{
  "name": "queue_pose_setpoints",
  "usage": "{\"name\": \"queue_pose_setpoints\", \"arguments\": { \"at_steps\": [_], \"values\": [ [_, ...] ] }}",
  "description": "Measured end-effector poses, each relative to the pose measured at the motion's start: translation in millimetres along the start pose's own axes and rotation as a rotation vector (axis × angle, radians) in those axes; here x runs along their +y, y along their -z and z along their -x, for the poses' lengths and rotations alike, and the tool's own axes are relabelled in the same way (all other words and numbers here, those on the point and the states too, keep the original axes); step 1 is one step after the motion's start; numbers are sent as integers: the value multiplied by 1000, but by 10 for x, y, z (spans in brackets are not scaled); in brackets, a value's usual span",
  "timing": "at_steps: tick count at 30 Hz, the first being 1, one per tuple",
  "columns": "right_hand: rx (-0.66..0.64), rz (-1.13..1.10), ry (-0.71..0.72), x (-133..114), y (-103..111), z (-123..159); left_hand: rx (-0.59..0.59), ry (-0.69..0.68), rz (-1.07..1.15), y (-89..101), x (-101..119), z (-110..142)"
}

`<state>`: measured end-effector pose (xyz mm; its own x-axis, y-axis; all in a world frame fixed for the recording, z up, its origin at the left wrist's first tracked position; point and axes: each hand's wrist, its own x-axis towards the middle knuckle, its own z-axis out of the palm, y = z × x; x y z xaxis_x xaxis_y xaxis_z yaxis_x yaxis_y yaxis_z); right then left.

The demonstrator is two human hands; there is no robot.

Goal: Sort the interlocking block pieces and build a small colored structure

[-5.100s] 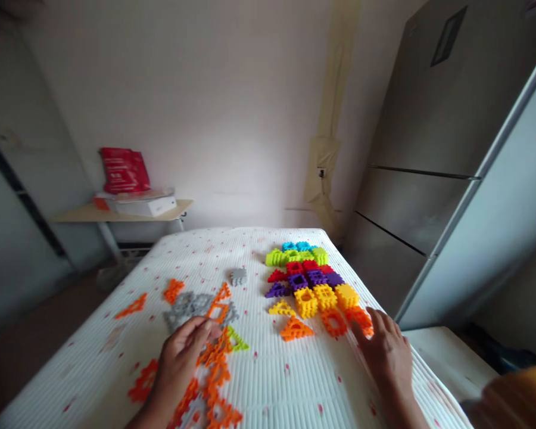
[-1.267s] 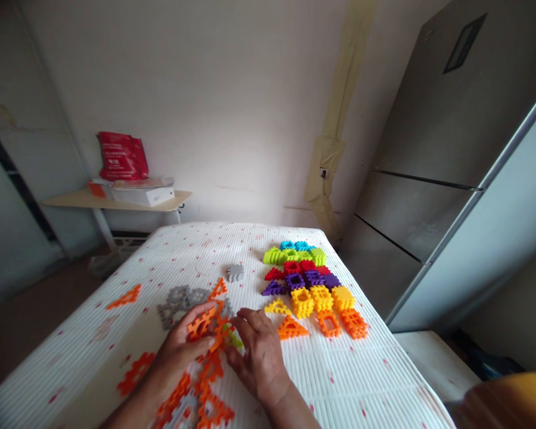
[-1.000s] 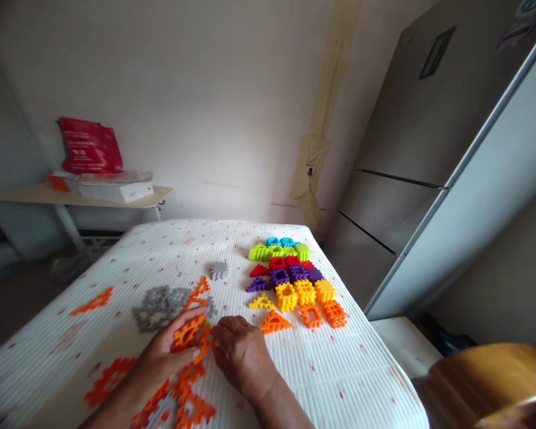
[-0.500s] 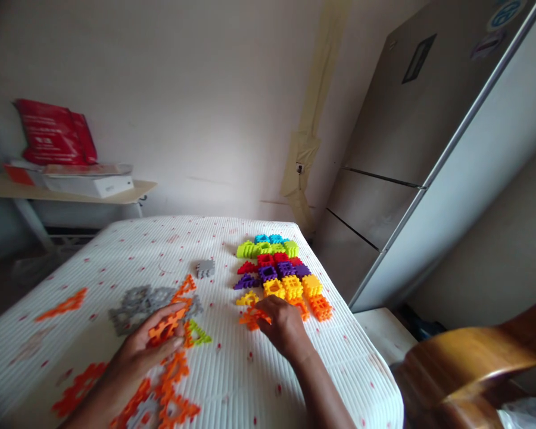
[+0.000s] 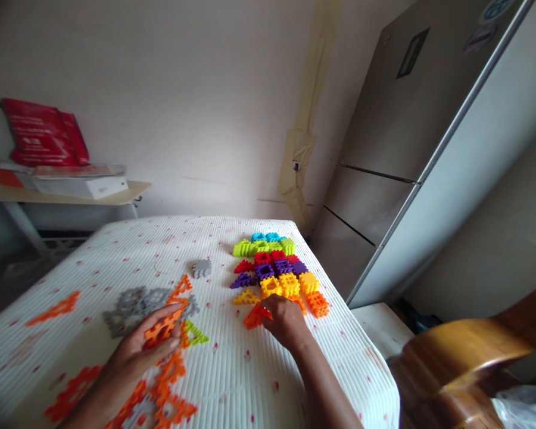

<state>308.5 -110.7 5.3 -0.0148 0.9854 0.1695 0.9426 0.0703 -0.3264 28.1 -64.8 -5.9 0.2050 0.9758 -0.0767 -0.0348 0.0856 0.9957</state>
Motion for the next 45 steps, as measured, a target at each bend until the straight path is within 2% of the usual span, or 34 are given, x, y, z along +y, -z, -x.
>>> {"name": "queue_pose_setpoints", "arguments": {
  "at_steps": [10,12,15,20,23,25,30,36,40,45],
  "values": [
    [-73,151,-63,-22,-3,21,-14,-22,-52,28,-62,-25],
    [-64,169,-77,-12,-10,20,-56,-27,-120,30,-74,-36],
    [-51,175,-81,8,-19,18,-143,-67,-354,8,-105,-86],
    [-62,181,-103,23,-28,19,-259,-292,-948,-144,-91,-186],
    [-69,166,-95,24,-25,27,-251,-407,-1238,-300,24,-178],
    [-62,162,-84,26,-20,40,-234,-449,-1324,-422,114,-151],
    [-53,148,-103,38,-14,95,-320,-472,-1303,-752,204,-159],
    [-85,148,-154,32,-33,121,-326,-427,-1316,-1081,78,-329],
    [-80,132,-165,28,-51,114,-299,-440,-1329,-1197,-15,-379],
    [-71,121,-166,77,-92,115,-278,-474,-1337,-1246,-71,-345]
  ]
}}
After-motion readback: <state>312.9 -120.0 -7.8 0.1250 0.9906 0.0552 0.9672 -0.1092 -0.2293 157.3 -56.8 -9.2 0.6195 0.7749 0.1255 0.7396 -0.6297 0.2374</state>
